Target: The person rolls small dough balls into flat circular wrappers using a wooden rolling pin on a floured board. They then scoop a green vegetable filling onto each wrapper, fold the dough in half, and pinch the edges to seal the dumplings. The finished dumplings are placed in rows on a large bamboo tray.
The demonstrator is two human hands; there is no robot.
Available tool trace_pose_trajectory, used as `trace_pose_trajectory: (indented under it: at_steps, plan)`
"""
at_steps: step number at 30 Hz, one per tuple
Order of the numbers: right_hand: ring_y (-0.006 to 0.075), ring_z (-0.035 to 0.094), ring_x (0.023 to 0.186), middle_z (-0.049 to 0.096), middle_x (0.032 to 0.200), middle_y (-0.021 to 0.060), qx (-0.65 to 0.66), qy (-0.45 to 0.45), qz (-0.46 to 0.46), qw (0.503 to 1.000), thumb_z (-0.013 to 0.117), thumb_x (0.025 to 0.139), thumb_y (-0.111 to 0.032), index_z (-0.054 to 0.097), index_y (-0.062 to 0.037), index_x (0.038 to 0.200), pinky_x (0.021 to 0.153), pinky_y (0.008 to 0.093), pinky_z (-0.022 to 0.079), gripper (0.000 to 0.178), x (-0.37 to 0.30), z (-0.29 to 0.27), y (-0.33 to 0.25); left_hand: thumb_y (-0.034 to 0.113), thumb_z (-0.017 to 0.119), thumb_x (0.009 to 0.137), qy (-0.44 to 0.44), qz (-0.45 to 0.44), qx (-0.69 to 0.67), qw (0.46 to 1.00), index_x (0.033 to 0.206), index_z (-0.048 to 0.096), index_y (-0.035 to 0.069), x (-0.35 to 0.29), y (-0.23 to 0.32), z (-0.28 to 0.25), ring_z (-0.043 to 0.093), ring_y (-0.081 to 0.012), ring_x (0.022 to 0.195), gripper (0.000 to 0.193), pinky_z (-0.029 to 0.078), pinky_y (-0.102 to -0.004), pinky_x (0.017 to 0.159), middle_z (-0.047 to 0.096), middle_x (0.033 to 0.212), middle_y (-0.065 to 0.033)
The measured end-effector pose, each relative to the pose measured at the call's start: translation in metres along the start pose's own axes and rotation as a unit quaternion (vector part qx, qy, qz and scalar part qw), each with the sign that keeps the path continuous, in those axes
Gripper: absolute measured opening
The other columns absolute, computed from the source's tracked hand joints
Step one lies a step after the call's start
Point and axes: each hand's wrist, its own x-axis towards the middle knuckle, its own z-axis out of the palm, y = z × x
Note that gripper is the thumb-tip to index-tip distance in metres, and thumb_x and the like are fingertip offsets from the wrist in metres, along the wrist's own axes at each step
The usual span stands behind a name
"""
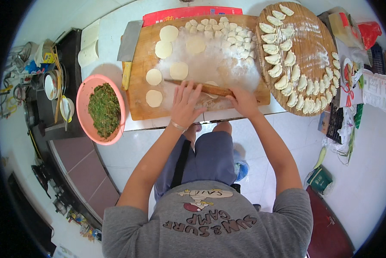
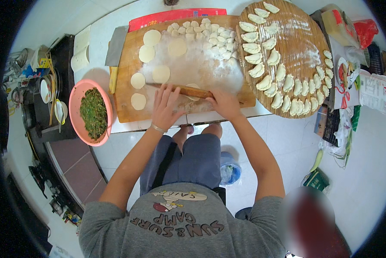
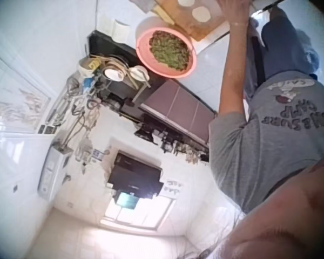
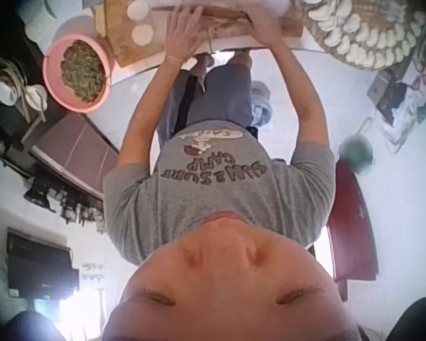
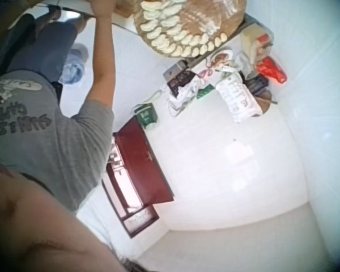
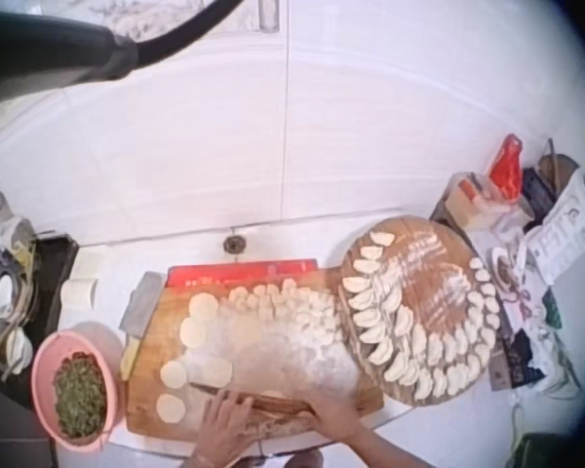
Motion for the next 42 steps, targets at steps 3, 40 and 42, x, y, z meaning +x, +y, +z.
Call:
trace_pose_trajectory:
  at_steps: [3, 40, 42]
  plan:
    - [0.0339, 0.060, 0.074, 0.062, 0.081, 0.0148, 0.137, 0.034, 0.065, 0.988, 0.058, 0.090, -0.025, 0.061, -0.0032, 0.101, 0.066, 0.0404, 0.048, 0.025, -0.006, -0.005, -0.007, 0.023, 0.071, 0.072, 0.083, 0.074, -0.027, 0.993, 0.134, 0.046, 0.008, 0.022, 0.004, 0.003, 0.043, -0.0372, 0.122, 0.068, 0.035, -0.0479, 0.102, 0.045, 0.134, -0.0163]
    - [0.0373, 0.035, 0.129, 0.033, 0.144, 0.0173, -0.141, 0.108, -0.059, 0.982, 0.059, 0.084, -0.036, 0.040, -0.0122, 0.137, 0.104, 0.0483, 0.031, 0.062, 0.043, 0.021, -0.033, 0.038, 0.045, 0.091, 0.005, -0.131, 0.138, 0.982, 0.147, 0.025, 0.008, 0.018, -0.046, 0.011, 0.017, -0.0396, 0.139, 0.066, 0.014, -0.0527, 0.112, 0.024, 0.151, -0.0169]
    - [0.0384, 0.031, 0.132, 0.028, 0.148, 0.0174, -0.147, 0.071, -0.061, 0.985, 0.059, 0.084, -0.036, 0.038, -0.0128, 0.140, 0.106, 0.0492, 0.028, 0.065, 0.039, 0.018, -0.037, 0.039, 0.044, 0.092, -0.015, -0.124, 0.109, 0.986, 0.147, 0.025, 0.007, -0.011, -0.039, 0.011, 0.017, -0.0407, 0.139, 0.065, 0.013, -0.0526, 0.112, 0.022, 0.152, -0.0180]
